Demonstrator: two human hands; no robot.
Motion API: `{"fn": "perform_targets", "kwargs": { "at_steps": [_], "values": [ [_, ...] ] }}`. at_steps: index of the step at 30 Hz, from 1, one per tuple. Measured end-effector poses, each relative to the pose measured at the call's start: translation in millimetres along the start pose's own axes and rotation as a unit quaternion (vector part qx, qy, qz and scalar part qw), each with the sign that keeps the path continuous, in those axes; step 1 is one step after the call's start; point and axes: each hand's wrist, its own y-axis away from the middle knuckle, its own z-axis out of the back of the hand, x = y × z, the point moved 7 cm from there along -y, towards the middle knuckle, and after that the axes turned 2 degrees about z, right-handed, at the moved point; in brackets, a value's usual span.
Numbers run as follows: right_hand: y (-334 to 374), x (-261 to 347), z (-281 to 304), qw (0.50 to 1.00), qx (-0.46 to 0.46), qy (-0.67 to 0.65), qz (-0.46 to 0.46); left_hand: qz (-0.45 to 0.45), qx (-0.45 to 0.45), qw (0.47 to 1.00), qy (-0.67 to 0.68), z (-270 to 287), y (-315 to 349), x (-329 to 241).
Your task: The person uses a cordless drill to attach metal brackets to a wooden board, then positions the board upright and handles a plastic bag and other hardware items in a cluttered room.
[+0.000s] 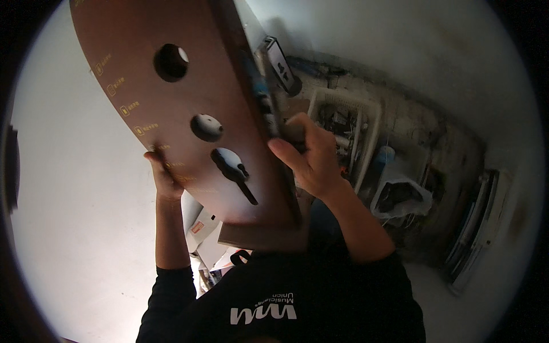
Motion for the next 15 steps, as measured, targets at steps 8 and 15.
{"fn": "perform_targets", "kwargs": {
  "at_steps": [8, 15],
  "values": [
    [-35, -11, -21, 0.994, -0.038, 0.094, 0.029, -0.037, 0.0, 0.999, 0.011, 23, -20, -29],
    [-74, 7, -34, 0.984, -0.055, 0.171, 0.017, -0.062, -0.009, 0.998, -0.015, 19, -36, -53]
  ]
}}
